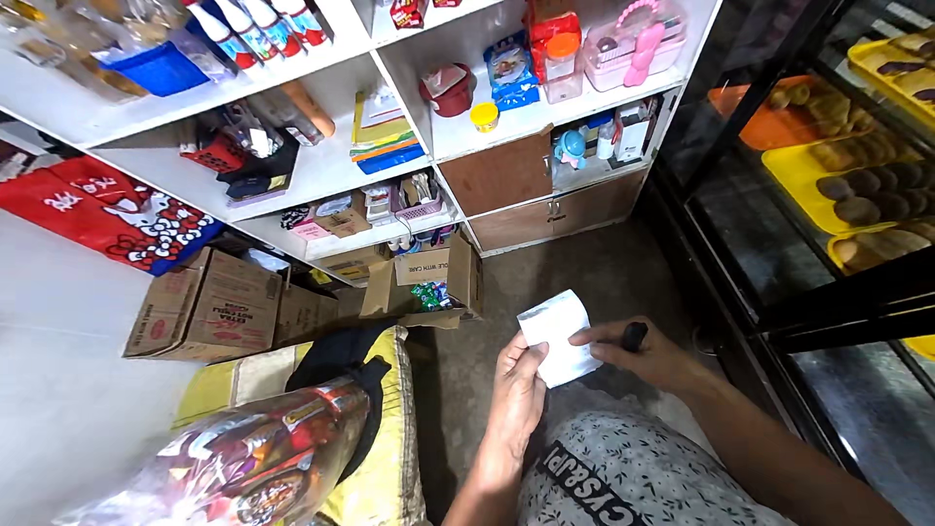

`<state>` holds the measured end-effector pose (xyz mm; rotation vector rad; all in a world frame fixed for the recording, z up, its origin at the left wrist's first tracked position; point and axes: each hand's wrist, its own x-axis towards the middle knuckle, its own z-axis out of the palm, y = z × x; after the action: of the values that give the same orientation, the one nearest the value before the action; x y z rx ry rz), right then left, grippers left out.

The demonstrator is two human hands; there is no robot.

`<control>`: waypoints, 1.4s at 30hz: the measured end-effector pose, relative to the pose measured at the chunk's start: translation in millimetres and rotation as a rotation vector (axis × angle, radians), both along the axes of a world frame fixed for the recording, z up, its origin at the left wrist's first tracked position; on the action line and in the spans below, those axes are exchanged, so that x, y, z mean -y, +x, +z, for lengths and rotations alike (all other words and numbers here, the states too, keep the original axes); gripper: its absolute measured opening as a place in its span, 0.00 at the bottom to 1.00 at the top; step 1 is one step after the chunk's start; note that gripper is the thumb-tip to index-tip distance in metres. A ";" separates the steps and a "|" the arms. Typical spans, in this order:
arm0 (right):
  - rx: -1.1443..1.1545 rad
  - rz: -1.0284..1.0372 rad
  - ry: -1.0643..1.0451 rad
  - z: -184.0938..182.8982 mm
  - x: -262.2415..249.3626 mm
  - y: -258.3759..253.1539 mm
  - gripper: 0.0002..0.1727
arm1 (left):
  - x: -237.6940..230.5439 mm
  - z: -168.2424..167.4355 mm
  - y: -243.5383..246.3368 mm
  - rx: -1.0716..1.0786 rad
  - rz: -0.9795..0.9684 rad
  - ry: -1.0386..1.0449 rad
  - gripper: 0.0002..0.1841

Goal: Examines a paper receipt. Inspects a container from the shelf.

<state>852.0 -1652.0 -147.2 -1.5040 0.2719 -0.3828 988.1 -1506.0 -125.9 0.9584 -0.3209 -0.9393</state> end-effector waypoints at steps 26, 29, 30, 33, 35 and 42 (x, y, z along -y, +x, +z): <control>-0.119 -0.010 -0.006 -4.6 17.9 -8.5 0.15 | 26.0 -15.5 1.8 0.188 0.133 0.209 0.13; -0.098 -0.028 0.024 -13.2 27.7 -18.9 0.17 | 30.6 -29.2 15.8 0.548 0.206 0.390 0.08; -0.082 -0.041 0.049 -16.1 30.9 -23.5 0.17 | 29.0 -33.0 22.3 0.673 0.225 0.448 0.07; -0.089 -0.122 0.123 -25.5 42.4 -39.7 0.16 | 21.3 -44.0 41.5 1.047 0.355 0.578 0.09; -0.107 -0.165 0.161 -35.1 53.4 -50.6 0.17 | 17.5 -48.9 50.0 1.186 0.433 0.594 0.11; -0.158 -0.166 0.222 -43.0 86.3 -51.0 0.17 | 25.9 -43.3 39.2 1.218 0.550 0.399 0.14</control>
<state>800.9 -1738.2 -190.3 -1.2984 0.5493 -0.3533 1027.3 -1531.9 -169.1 1.8121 -0.8442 0.1995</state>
